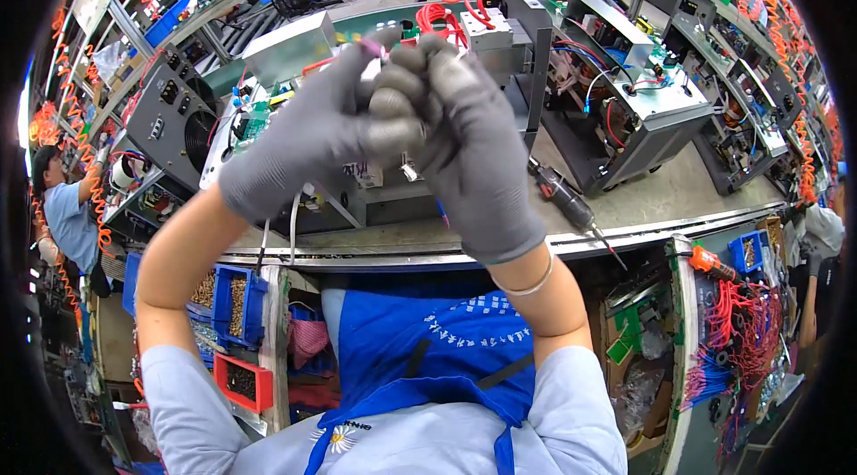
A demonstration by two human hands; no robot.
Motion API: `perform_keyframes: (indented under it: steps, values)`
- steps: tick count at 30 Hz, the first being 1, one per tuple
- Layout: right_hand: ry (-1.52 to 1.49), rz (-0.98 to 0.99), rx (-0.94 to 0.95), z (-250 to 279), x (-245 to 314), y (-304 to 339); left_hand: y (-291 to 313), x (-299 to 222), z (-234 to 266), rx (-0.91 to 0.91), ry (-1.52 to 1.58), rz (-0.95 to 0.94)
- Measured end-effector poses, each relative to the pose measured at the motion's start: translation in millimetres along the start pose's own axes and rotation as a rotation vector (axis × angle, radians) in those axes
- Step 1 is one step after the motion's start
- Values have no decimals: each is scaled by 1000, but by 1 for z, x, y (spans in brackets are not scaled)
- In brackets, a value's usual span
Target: The person assembles an electronics housing by hand, connecting red wiring and blue wiring to a circuit board and securing components with a pneumatic screwdriver.
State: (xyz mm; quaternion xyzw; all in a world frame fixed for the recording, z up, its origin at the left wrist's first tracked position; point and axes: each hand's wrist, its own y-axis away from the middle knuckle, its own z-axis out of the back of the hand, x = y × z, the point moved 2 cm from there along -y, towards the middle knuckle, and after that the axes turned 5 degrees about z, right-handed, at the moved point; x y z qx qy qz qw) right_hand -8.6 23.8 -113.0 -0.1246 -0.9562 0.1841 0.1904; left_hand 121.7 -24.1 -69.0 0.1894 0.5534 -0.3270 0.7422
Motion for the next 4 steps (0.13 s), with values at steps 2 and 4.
perform_keyframes:
  steps: [2,4]
  values:
    - [-141,-25,124,1,17,-17,-24,-14,9,181,49,-63]
    - [-217,-70,232,6,30,-34,-28,-37,8,195,18,-38]
